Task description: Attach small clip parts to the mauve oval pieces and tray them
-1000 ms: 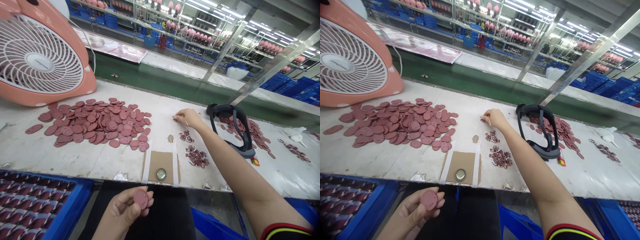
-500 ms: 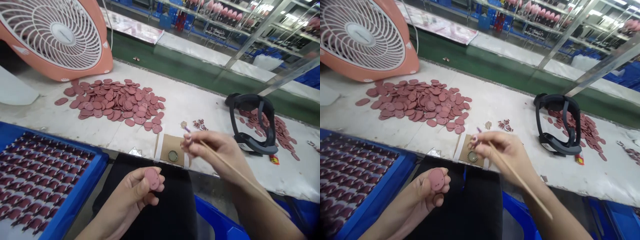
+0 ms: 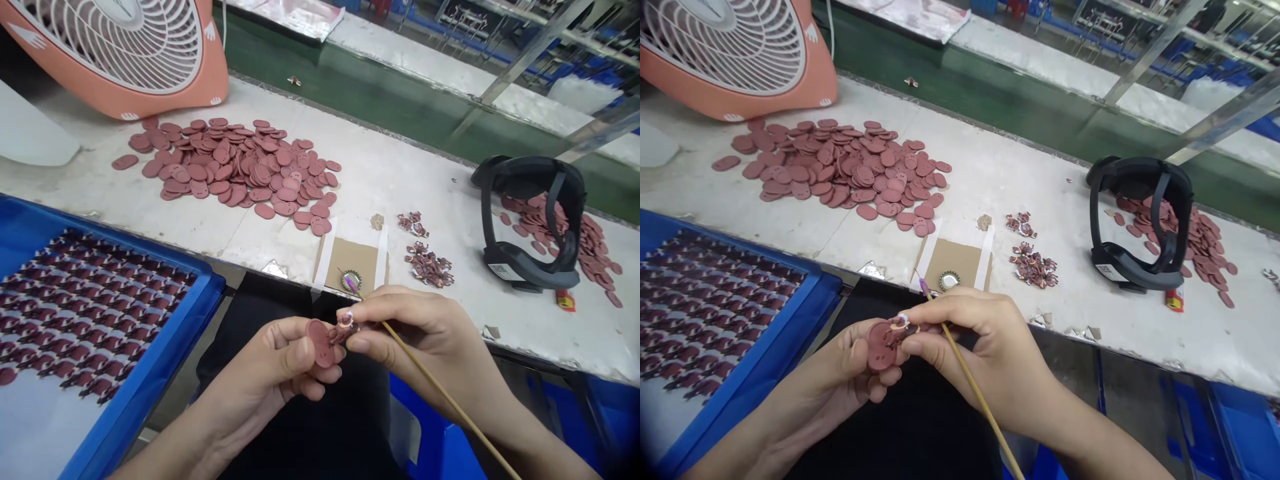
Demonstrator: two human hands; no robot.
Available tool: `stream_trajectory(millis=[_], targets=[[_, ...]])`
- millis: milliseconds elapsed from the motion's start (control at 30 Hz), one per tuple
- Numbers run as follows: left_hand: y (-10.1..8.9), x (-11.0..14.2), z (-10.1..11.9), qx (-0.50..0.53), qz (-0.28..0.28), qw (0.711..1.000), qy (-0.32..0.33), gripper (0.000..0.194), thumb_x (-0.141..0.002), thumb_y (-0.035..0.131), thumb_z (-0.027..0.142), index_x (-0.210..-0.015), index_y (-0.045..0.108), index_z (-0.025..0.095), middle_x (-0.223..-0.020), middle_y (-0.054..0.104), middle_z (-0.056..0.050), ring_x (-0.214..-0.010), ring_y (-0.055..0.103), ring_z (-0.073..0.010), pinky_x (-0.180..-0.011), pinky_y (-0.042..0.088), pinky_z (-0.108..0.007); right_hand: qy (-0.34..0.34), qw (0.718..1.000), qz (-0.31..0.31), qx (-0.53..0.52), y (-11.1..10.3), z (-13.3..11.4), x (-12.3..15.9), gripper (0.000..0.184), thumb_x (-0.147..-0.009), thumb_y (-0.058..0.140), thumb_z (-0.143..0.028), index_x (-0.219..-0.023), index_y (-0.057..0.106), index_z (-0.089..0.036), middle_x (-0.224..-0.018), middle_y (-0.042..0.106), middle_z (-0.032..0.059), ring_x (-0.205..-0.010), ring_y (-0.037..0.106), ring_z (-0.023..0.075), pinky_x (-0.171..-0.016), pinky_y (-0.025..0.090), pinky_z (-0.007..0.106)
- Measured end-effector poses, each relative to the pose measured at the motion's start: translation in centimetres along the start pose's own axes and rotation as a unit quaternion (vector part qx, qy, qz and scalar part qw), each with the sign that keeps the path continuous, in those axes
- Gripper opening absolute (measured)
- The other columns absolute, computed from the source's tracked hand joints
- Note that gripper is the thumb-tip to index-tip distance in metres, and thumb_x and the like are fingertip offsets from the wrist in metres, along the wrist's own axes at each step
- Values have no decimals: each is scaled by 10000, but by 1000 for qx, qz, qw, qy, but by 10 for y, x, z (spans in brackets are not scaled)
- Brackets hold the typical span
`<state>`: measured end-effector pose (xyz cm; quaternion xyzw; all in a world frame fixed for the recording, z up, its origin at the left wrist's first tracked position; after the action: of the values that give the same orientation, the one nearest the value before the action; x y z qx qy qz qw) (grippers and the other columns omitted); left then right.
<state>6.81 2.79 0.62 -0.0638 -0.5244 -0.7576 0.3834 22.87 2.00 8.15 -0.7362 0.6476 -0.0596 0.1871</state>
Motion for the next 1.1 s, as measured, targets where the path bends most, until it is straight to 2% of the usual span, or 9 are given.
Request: stream_trajectory(millis=[133,533,800,967,1100], targets=[[1,0,-1,-11,4,1000,-6,240,-672,853,390,-749,787,173,-672,682,10,-599,648,-73,-532,529,-104,-26,999,-21,40,1,-6,0,154,-870,723,-142,-1001,725,-224,-820,725,-2,-697,671,119,-656,560,204],[-1,-2,-5,3,11,1000,-18,255,-644,873,386,-726,783,162,-657,699,9,-583,657,-72,-525,541,-111,-42,996,-46,67,2,-9,-1,139,-877,720,-135,-985,713,-222,-827,719,-31,-709,669,96,-672,547,182],[-3,-3,-8,20,27,999,-26,231,-703,837,379,-779,785,168,-669,721,3,-615,670,-75,-538,541,-102,-20,998,-42,40,4,-6,-1,141,-876,713,-113,-979,713,-209,-836,726,-32,-696,675,88,-667,546,167],[-4,-3,-8,30,34,998,-33,252,-704,835,378,-800,785,150,-662,720,-2,-595,660,-69,-530,544,-104,-8,998,-46,34,4,-3,-4,168,-887,692,-107,-1003,719,-226,-840,732,-33,-700,677,97,-650,532,182],[-4,-3,-7,39,43,998,-39,257,-684,848,377,-777,783,146,-645,719,-1,-590,665,-72,-520,549,-108,10,998,-57,37,3,-2,-4,153,-889,688,-106,-992,721,-213,-848,725,-44,-718,666,69,-678,503,151]])
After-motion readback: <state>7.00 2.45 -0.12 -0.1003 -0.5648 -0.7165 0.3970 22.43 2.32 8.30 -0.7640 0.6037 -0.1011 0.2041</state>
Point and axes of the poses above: each hand's wrist, its own x-axis away from the middle knuckle, its own y-axis out of the palm, z = x × y, the point moved 4 cm from there along -x, towards the middle knuckle
